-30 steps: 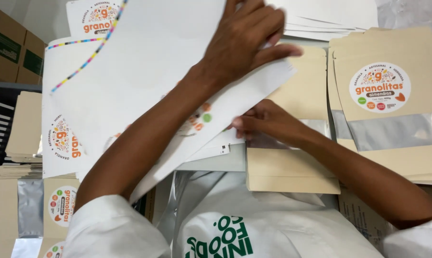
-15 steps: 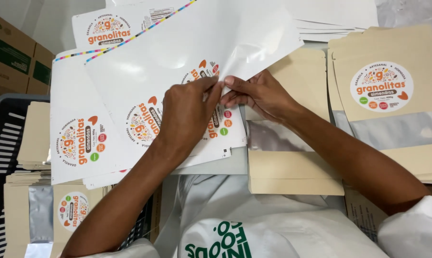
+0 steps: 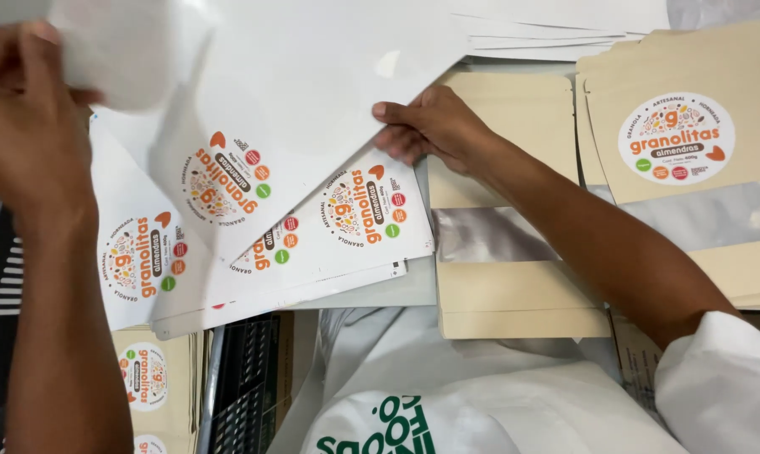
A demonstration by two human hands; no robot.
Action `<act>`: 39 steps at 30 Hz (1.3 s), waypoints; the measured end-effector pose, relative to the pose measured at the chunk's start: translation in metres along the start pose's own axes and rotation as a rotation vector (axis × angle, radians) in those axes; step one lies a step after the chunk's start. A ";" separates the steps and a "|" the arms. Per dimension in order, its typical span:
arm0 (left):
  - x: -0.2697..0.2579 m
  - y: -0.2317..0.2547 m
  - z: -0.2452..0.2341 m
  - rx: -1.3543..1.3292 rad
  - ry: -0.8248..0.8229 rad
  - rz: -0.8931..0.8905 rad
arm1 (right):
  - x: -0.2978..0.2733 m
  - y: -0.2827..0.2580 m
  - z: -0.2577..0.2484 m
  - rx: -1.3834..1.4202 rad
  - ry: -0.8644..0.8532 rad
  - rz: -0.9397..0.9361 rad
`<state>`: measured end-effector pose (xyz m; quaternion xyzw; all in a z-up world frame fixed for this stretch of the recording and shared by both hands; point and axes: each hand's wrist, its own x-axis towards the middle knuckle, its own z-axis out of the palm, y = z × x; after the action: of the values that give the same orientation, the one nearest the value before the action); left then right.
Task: Peel labels from a sheet and apply them to packaging bags
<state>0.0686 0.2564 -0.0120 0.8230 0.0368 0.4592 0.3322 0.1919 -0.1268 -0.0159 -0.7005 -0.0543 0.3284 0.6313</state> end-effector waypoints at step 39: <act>-0.135 0.176 0.272 0.369 -0.457 0.387 | -0.085 0.068 -0.126 -1.454 0.584 -0.247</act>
<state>0.1600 -0.0693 -0.1061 0.9425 -0.1126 0.3031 0.0842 0.1692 -0.2892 -0.0468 -0.9839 -0.1648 -0.0587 0.0359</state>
